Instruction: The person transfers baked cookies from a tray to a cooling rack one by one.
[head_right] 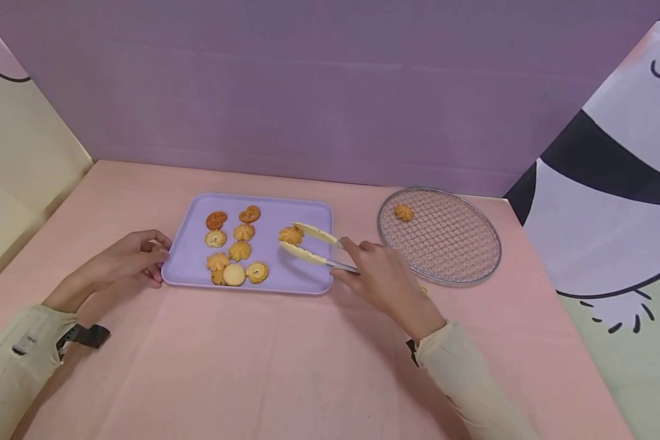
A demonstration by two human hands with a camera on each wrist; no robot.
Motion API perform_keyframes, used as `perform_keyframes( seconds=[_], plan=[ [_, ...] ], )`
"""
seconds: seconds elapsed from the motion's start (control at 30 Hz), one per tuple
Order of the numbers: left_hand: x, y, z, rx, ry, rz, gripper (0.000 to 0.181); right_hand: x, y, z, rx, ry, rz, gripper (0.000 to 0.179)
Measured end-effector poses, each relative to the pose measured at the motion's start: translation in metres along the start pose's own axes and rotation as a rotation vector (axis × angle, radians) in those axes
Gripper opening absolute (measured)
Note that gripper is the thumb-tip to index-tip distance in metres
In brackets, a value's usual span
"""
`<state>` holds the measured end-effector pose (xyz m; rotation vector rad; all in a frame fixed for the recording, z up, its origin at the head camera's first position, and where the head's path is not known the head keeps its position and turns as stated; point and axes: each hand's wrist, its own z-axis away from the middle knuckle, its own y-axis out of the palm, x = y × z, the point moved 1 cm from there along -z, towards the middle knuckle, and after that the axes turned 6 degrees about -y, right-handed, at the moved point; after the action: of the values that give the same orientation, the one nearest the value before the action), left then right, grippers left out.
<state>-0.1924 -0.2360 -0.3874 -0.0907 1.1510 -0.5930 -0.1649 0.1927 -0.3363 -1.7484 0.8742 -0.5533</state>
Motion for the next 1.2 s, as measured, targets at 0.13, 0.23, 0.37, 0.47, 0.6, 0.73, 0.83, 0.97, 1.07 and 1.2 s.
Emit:
perform_keyframes(
  seconds=[0.13, 0.23, 0.37, 0.47, 0.6, 0.73, 0.83, 0.97, 1.07, 1.2],
  plan=[
    [0.000, 0.000, 0.001, 0.000, -0.005, -0.003, 0.035, -0.005, -0.003, 0.006, -0.052, -0.012, 0.020, 0.055],
    [-0.001, 0.000, 0.002, 0.001, -0.005, -0.007, 0.035, -0.008, -0.006, 0.010, -0.083, -0.022, 0.016, 0.053],
    [-0.001, 0.000, 0.002, 0.002, -0.005, -0.011, 0.034, -0.014, -0.011, 0.016, -0.110, -0.021, 0.008, 0.053],
    [-0.001, 0.000, 0.002, 0.004, -0.006, -0.012, 0.034, -0.019, -0.014, 0.020, -0.125, -0.013, 0.006, 0.055],
    [-0.001, 0.000, 0.001, 0.004, -0.003, -0.011, 0.034, -0.026, -0.018, 0.027, -0.136, 0.003, 0.015, 0.054],
    [0.000, 0.000, 0.000, 0.001, -0.002, -0.006, 0.034, -0.034, -0.023, 0.033, -0.134, 0.014, 0.019, 0.053],
    [0.000, 0.000, 0.000, 0.004, 0.000, -0.011, 0.035, -0.042, -0.028, 0.039, -0.116, 0.034, 0.030, 0.053],
    [-0.001, 0.000, 0.000, -0.001, 0.001, -0.029, 0.035, -0.054, -0.032, 0.048, -0.081, 0.075, 0.046, 0.047],
    [-0.001, -0.001, 0.001, -0.008, -0.002, -0.042, 0.035, -0.065, -0.033, 0.054, -0.073, 0.107, 0.045, 0.044],
    [0.000, -0.001, 0.000, -0.005, -0.006, -0.037, 0.035, -0.080, -0.034, 0.062, -0.066, 0.139, 0.043, 0.039]
  ],
)
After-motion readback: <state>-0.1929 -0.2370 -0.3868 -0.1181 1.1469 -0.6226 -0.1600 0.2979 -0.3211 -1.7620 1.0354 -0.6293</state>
